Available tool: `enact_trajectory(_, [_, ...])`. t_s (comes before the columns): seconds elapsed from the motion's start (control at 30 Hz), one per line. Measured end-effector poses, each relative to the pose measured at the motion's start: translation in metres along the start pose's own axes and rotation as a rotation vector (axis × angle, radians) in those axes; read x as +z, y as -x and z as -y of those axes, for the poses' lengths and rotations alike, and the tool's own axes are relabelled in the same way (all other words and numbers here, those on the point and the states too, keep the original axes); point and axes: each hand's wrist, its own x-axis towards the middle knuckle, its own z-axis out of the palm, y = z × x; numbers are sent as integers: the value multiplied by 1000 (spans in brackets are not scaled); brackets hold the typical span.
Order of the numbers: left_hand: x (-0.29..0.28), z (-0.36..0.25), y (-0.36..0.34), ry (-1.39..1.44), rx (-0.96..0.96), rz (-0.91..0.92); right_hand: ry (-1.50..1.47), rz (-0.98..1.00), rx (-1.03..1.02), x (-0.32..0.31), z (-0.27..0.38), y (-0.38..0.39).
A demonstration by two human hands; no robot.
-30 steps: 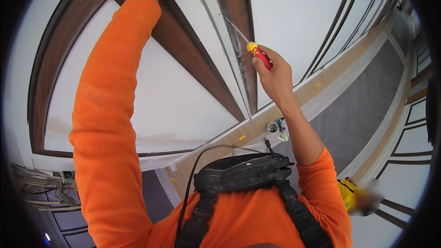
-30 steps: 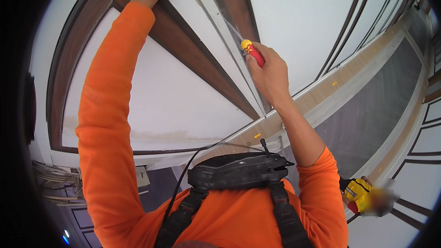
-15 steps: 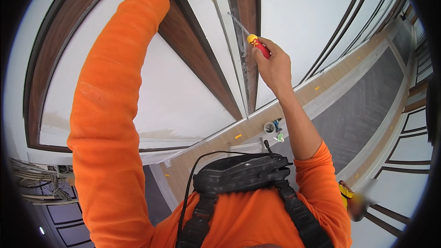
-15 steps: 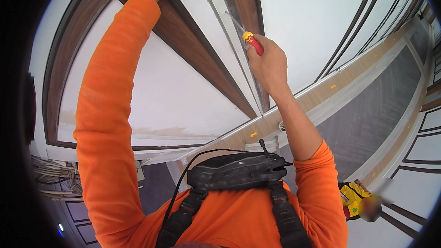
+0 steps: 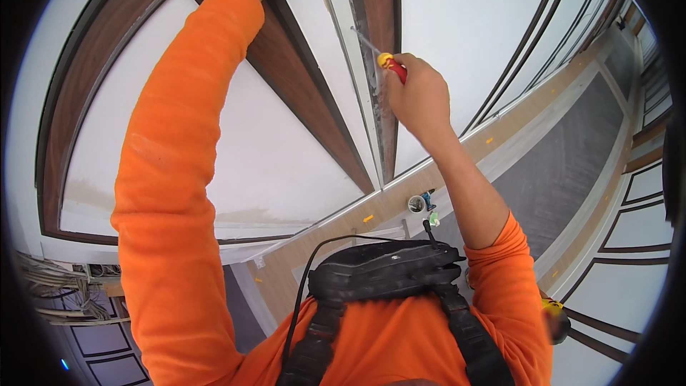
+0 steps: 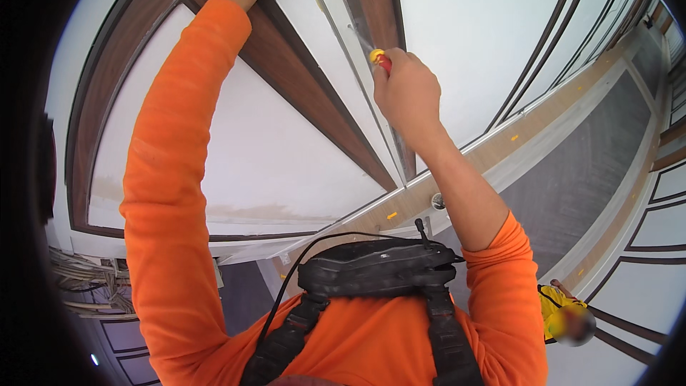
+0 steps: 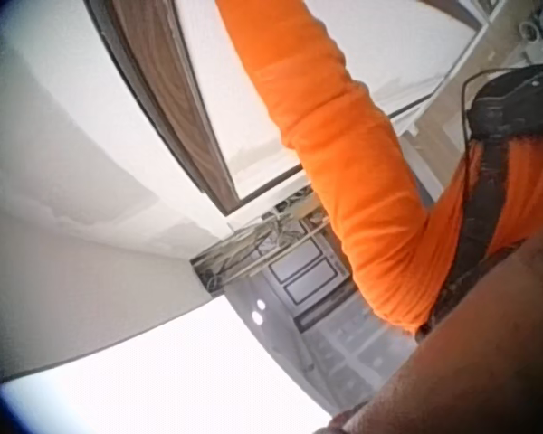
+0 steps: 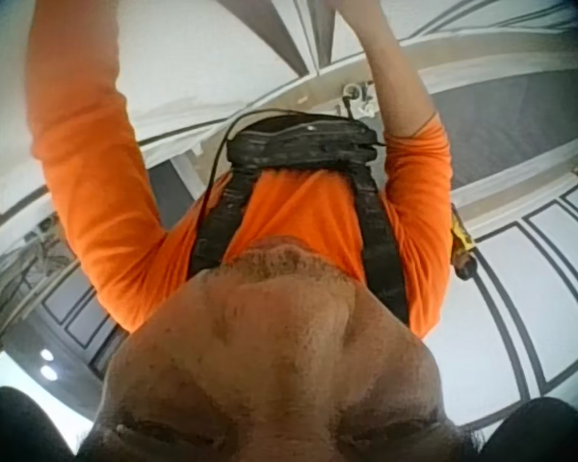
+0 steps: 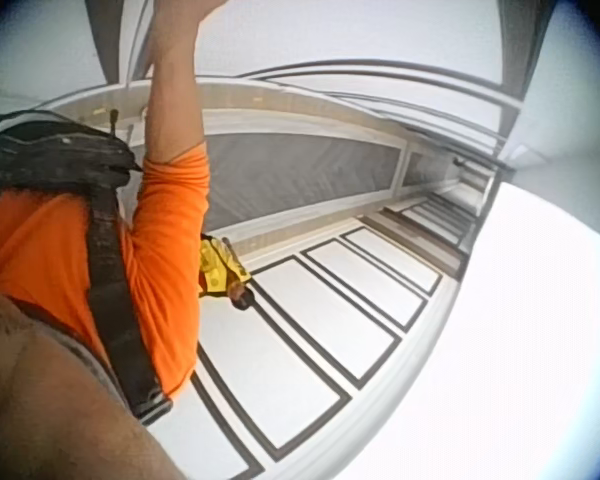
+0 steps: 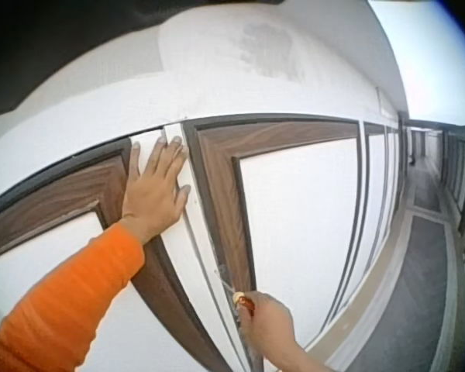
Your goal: The person uses a screwdriver to fasten screws into the seams of a decorative ceiling panel. They repeatedly tighten screws along the joints between the white and brown sections of the ceiling.
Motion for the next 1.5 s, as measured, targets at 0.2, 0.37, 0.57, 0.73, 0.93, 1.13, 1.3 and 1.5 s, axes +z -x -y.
enact_trajectory(0.2, [-3, 6, 2, 39, -16, 32, -518, 192, 400, -21, 11, -15])
enact_trajectory(0.37, [-7, 7, 1, 57, -26, 45, 81, -138, -176, -4, 5, 8])
enact_trajectory(0.57, [-5, 5, 5, 31, -16, 9, -232, 21, 247, -3, 13, 8])
enact_trajectory(0.73, [-5, 8, 3, 30, -20, 27, -228, -140, 3, 6, -9, 9])
enact_trajectory(0.93, [-6, 8, 5, 27, -16, 15, -221, -41, 231, -13, 22, 11])
enact_trajectory(1.13, [-6, 7, 4, 14, -20, 42, -155, -258, -138, -1, 4, 21])
enact_trajectory(1.3, [-21, 7, 3, 38, 19, 192, -103, -217, -85, 3, 19, 24])
enact_trajectory(1.5, [-39, 13, 0, 35, 379, 495, -70, -196, -119, -2, 11, 27])
